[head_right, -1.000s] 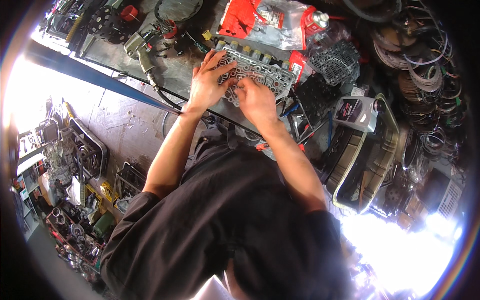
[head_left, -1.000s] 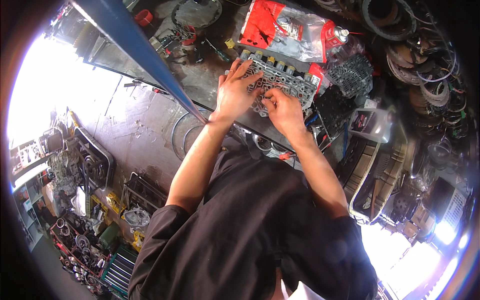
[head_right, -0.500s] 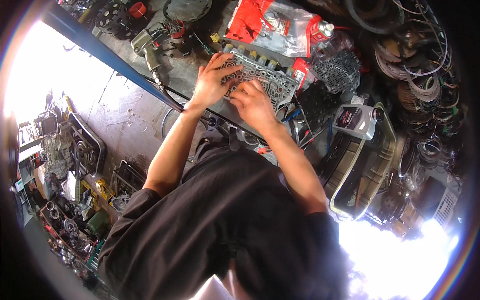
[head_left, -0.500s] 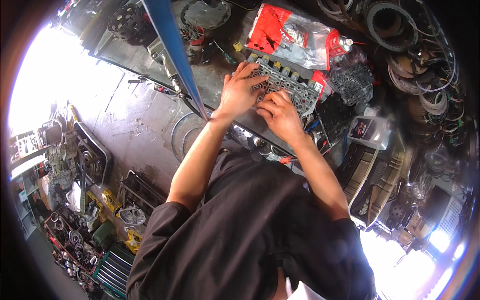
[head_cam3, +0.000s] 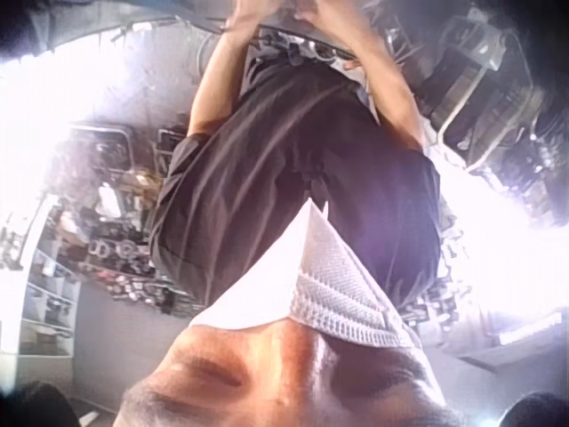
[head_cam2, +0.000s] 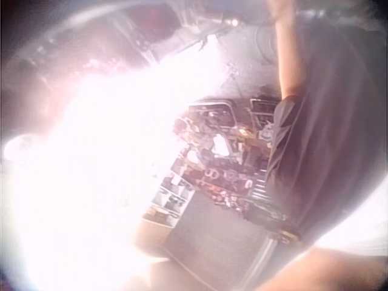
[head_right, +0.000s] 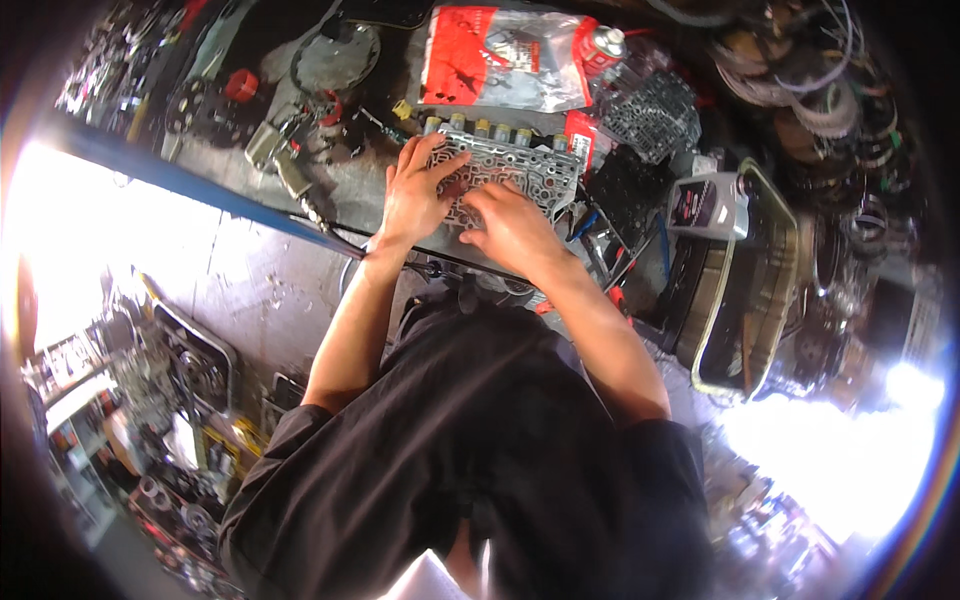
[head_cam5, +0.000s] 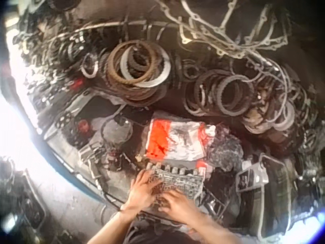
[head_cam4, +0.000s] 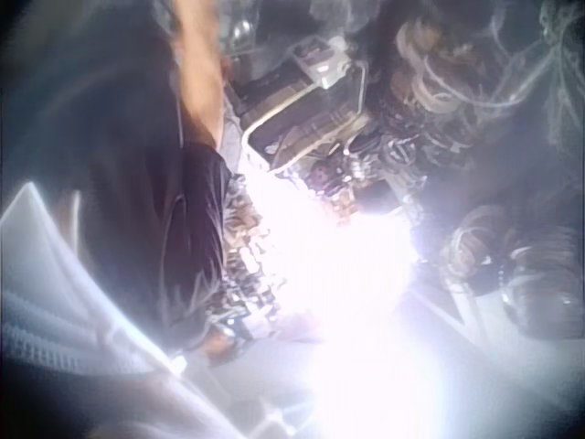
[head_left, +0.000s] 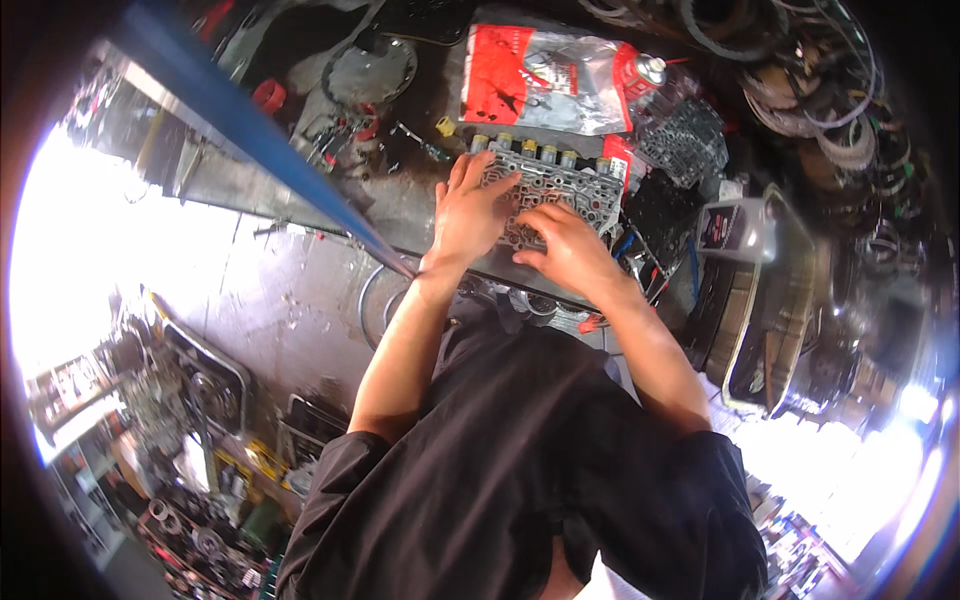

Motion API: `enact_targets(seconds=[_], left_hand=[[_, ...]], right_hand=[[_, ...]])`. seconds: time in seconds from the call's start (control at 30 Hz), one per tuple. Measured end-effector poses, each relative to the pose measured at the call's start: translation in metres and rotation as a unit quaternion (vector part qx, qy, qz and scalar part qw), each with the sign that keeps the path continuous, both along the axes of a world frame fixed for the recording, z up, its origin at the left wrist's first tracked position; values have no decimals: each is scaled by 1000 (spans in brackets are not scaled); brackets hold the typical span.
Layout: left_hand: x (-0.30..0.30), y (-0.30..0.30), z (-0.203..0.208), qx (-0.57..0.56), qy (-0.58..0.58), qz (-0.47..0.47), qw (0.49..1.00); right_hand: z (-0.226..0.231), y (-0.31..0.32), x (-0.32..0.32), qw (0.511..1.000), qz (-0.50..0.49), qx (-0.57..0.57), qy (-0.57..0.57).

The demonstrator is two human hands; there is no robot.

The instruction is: The person places small metal rings into a transmission valve body, then wipes the surface with a cloth. They continue inserting additional rings into the valve body and inspect the assembly by turning it over.

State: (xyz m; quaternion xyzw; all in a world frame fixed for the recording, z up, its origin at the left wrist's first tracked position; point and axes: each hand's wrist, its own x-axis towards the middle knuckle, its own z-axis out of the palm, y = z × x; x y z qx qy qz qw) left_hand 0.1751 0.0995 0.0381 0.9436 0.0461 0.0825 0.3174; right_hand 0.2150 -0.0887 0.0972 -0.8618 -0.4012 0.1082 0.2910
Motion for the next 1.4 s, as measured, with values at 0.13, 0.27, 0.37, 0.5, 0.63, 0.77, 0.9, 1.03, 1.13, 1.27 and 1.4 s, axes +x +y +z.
enact_targets(seconds=[0.13,0.27,0.37,0.5,0.63,0.77,0.9,1.03,1.13,1.27,1.4], left_hand=[[8,10,4,32,7,-51,998],[16,25,7,37,27,-108,993],[21,30,9,29,29,-128,991],[21,29,8,33,39,-126,991],[18,26,4,38,33,-109,993],[16,24,-1,48,33,-102,993],[17,25,-3,52,30,-108,992],[20,27,1,42,39,-113,992],[21,29,4,27,39,-125,991],[19,30,4,53,32,-133,989],[19,32,4,48,-5,-149,988]], right_hand=[[28,-3,-16,986,-156,-9,51],[22,-1,-47,961,-243,1,136],[-4,1,-61,938,-267,-27,219],[-47,2,-69,772,-368,83,511],[-79,5,-81,625,-399,318,590],[-94,19,-89,512,-415,451,602],[-98,43,-83,457,-439,562,532],[-94,55,-79,454,-476,559,504],[-90,56,-79,455,-486,558,495],[-87,61,-81,471,-501,555,468],[-87,65,-81,484,-539,537,432]])
